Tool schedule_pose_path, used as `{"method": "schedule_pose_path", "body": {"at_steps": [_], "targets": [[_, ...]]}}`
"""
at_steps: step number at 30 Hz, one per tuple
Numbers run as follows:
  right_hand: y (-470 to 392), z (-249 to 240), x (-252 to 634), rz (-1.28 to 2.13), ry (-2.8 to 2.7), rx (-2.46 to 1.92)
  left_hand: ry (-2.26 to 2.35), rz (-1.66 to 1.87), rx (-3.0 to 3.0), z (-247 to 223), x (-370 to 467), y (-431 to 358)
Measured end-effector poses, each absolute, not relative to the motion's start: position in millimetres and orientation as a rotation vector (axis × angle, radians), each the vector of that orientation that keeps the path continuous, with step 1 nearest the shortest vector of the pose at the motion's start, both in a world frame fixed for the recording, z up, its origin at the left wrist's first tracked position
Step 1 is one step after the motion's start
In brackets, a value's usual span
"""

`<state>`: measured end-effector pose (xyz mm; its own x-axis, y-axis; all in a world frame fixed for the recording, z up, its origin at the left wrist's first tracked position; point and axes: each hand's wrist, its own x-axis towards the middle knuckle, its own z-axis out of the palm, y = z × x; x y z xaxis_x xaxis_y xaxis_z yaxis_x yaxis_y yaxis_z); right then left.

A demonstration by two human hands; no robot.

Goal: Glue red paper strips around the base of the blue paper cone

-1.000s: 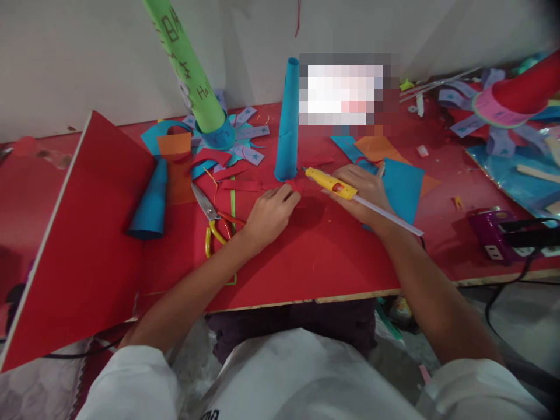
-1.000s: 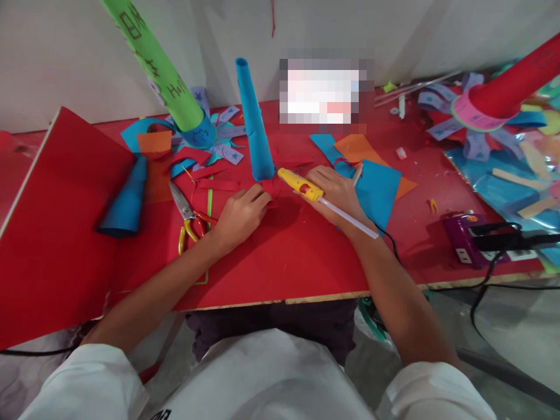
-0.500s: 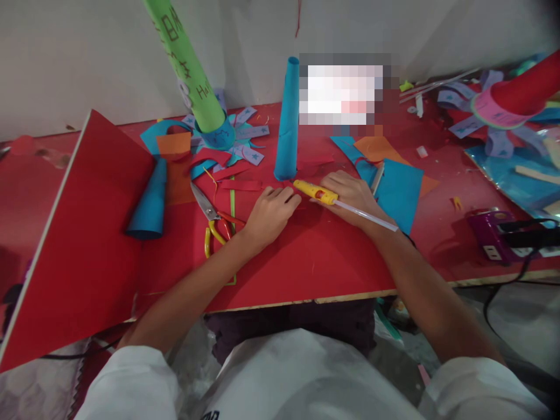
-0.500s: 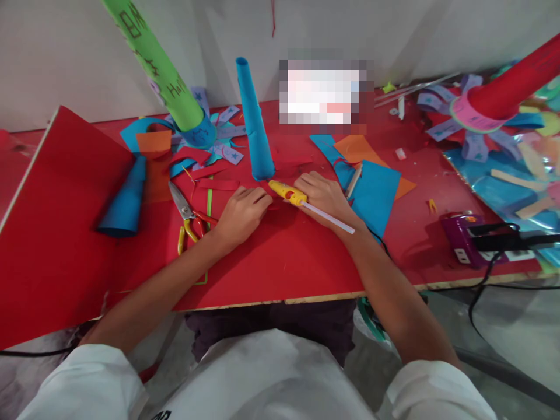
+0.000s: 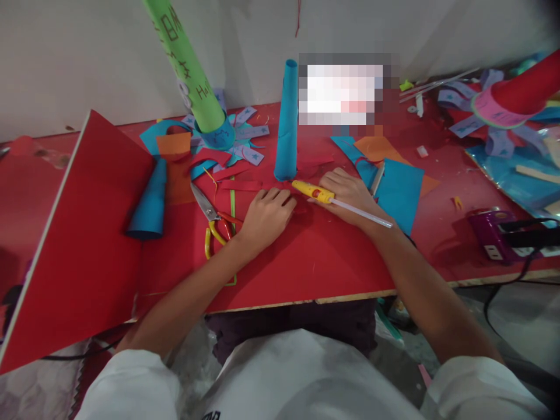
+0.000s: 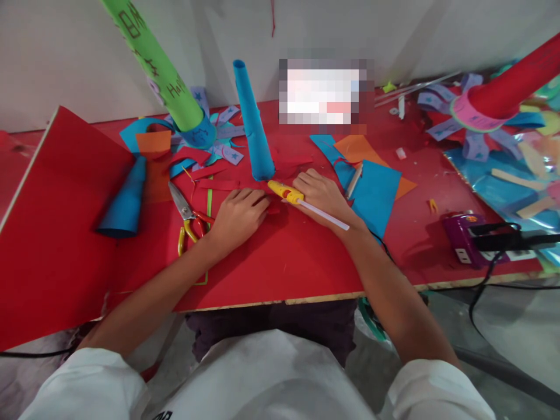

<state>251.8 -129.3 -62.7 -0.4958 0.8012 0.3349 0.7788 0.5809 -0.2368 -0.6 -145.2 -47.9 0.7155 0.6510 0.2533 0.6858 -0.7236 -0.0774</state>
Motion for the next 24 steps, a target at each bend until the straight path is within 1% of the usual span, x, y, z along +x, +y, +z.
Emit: {"method": "schedule_pose_path", "body": {"at_steps": [9,24], "targets": [[-130.8,-61.2,247.4,0.124,-2.412,-1.268,-1.04,-0.267,-2.795,-44.7,-3.8,-148.8],[-134.5,-52.0,257.5,0.061,-2.398,-1.316,-1.054,-0.252,-2.82,-40.2,-4.7,-149.0]]}}
